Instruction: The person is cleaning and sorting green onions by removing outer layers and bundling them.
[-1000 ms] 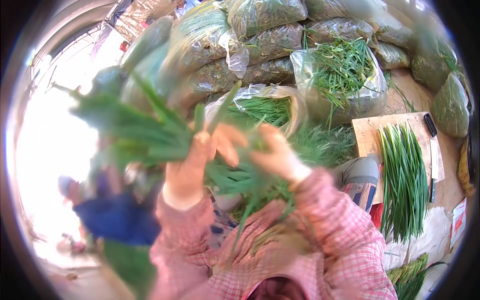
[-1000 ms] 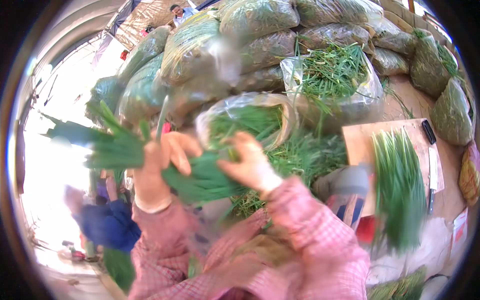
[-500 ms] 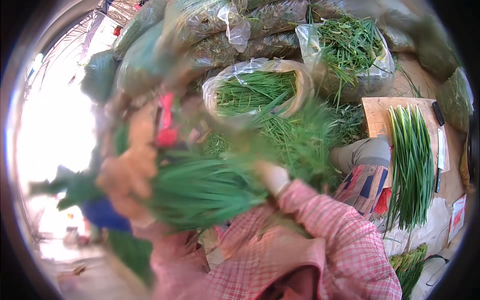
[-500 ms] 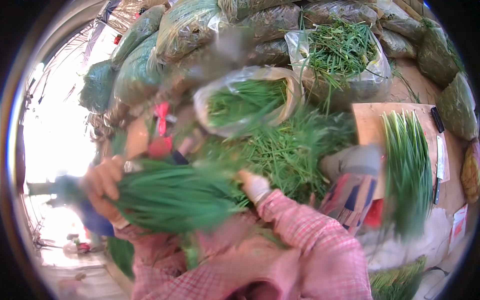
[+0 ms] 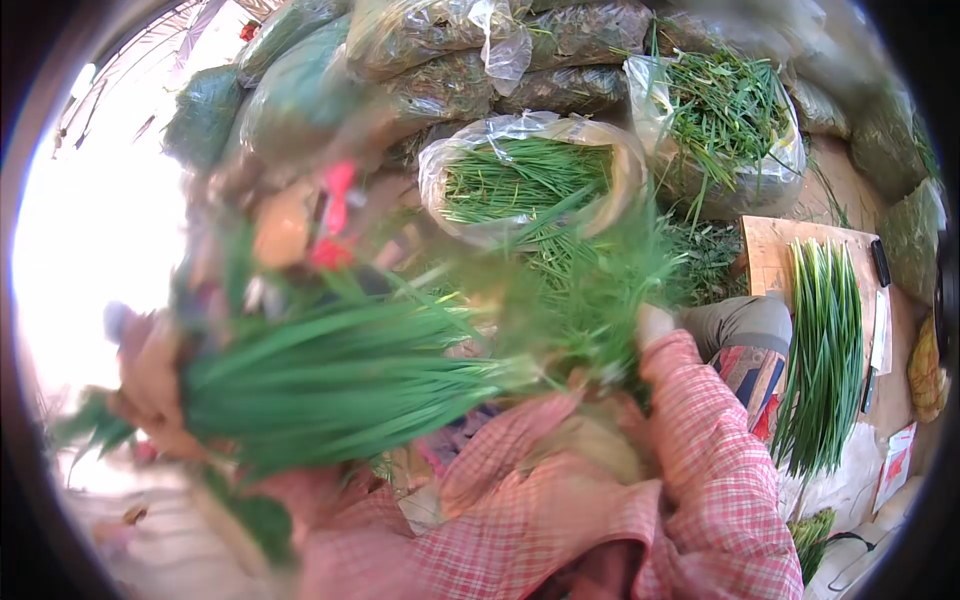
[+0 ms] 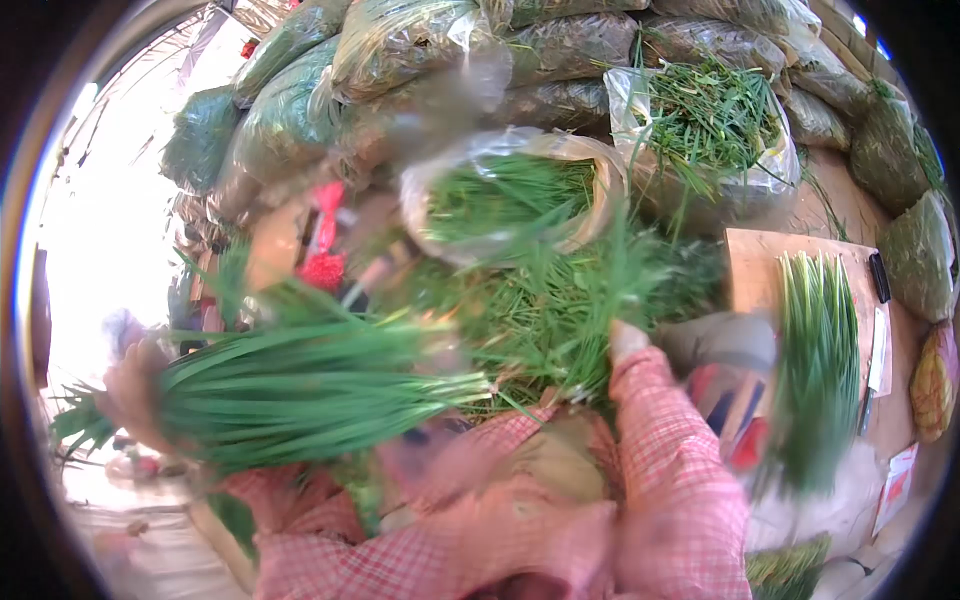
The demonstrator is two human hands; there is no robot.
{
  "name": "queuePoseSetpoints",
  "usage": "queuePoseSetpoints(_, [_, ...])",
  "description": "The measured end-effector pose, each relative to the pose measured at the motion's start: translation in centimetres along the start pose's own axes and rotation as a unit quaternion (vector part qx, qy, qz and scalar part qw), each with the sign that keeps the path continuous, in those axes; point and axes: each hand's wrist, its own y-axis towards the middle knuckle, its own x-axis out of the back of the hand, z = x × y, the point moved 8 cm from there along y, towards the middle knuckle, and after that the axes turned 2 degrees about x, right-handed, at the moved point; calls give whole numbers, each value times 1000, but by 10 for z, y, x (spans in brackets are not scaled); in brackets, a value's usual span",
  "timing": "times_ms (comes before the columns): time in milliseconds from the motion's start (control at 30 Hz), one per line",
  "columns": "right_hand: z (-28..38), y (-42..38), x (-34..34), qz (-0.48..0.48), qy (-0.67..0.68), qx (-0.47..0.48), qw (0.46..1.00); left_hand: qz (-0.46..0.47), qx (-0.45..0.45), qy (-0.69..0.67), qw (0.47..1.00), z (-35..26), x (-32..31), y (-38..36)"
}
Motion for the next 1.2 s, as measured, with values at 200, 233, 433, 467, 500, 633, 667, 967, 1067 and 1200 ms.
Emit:
queuePoseSetpoints(200, [-21, 16, 93, -72, 103, -9, 992, 10, -17, -65, 998, 24, -20, -6])
queuePoseSetpoints(233, [-27, 18, 108, -88, 102, -13, 991, 16, -18, -77, 997, 31, -27, -8])
queuePoseSetpoints(433, [119, -78, 275, -249, 190, 305, 899, 123, 75, -7, 990, 92, -82, -20])
queuePoseSetpoints(467, [147, -86, 269, -246, 242, 412, 843, 145, 93, 13, 985, 103, -90, -23])
queuePoseSetpoints(500, [171, -90, 257, -132, 320, 444, 827, 168, 110, 32, 979, 114, -97, -26])
queuePoseSetpoints(633, [211, -97, 223, 114, 544, 432, 710, 280, 112, 2, 953, 127, -115, -29])
queuePoseSetpoints(667, [211, -98, 217, 163, 554, 391, 717, 232, 94, -18, 968, 124, -109, -31])
queuePoseSetpoints(967, [113, -10, 125, -38, 908, -2, 418, -42, 190, 115, 974, 87, -5, -71])
queuePoseSetpoints(1067, [90, 7, 92, -53, 939, -99, 326, -143, 158, 65, 975, 66, 25, -89])
queuePoseSetpoints(1200, [31, 30, 69, -140, 915, -118, 359, -225, 135, 74, 962, 23, 106, -116])
